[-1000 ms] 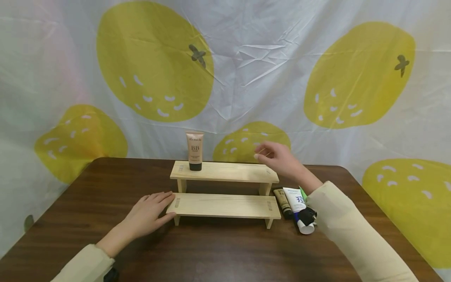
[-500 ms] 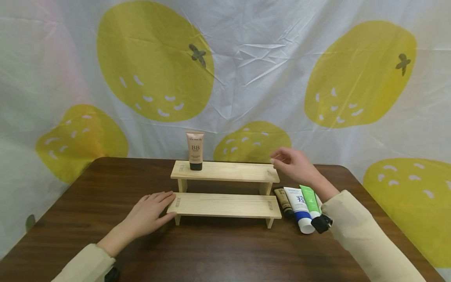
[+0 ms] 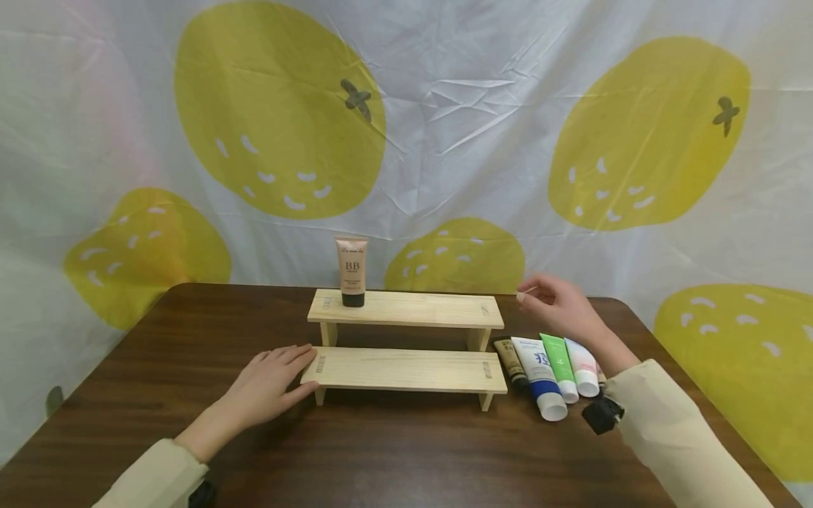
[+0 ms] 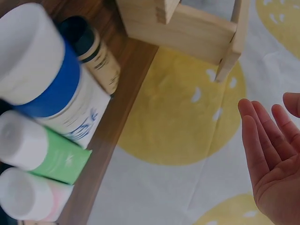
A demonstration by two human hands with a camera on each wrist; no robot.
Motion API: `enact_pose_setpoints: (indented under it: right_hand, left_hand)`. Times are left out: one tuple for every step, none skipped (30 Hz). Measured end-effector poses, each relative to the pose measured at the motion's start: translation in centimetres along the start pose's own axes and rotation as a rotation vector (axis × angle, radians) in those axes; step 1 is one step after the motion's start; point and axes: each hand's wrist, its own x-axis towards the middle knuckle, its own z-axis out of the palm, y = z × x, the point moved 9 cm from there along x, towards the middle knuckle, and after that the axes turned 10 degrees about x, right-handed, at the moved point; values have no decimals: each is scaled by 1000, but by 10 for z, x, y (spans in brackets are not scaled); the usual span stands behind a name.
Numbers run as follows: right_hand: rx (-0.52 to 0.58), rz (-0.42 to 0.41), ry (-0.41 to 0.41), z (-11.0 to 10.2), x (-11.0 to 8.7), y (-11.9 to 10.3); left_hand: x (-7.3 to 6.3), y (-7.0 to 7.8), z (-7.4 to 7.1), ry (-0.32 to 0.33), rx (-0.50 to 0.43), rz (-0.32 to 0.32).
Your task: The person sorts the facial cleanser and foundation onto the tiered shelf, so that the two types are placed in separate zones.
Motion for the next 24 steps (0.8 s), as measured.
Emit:
enact_pose_setpoints:
  right_hand:
    - [0,5,6,-2,-1,3]
    - [-3,12,11,-3,-3,6]
    - [-2,18,15,-5,-4,9]
    - [-6,25,17,-6,-6,11]
    - [-7,35,18,-8,-7,14]
    - [-9,46,20,-9,-8,16]
    - [-9,57,21,-10,-10,19]
    - [-6,75,23,-11,-11,23]
    - [-3,92,22,-13,-13,26]
    - [1,111,22,-14,-15,30]
    - [1,129,24,-15,-16,34]
    - [8,146,24,-16,-17,38]
    - [19,158,23,-17,-19,42]
    - [32,176,24,-18,-20,46]
    - [41,189,23,-20,-22,51]
    - [51,201,24,-21,-23,55]
    - [55,212,24,-23,-25,58]
    - [61,226,23,-25,-27,62]
    - [62,241,23,-27,-29,66]
    - [65,259,26,-30,-30,71]
    - [63,269,30,-32,-32,75]
    - [69,279,35,-35,-34,81]
    - [75,291,42,-38,-35,88]
    - [85,296,45,-41,-36,97]
  left_hand:
    - [0,0,0,-1,-1,-1]
    - [0,0,0,-2,-2,-2]
    - [-1,0,0,-3,-2,-2]
    - [-1,0,0,-5,-3,-2]
    - [-1,0,0,-5,-3,-2]
    - [-1,0,0,-5,-2,-2]
    - [-1,0,1,-5,0,-2]
    - [-1,0,1,-4,1,-1]
    - [0,0,1,-4,2,0]
    - [0,0,1,-4,2,-1]
    - [0,0,2,-3,4,-1]
    - [0,-1,2,-3,5,-2]
    - [0,-1,2,-3,6,-2]
    - [0,-1,2,-4,6,-2]
    - [0,-1,3,-5,5,-3]
    - [0,-1,3,-7,5,-3]
    - [0,-1,3,-8,5,-3]
    - [0,-1,3,-8,5,-2]
    - [0,-1,3,-7,4,-2]
    - [0,-1,3,-6,3,-2]
    - [0,-1,3,-4,3,-2]
    - [0,-1,3,-4,3,-2]
    - [-1,-1,3,-3,3,-1]
    - [-1,-1,3,-3,3,-2]
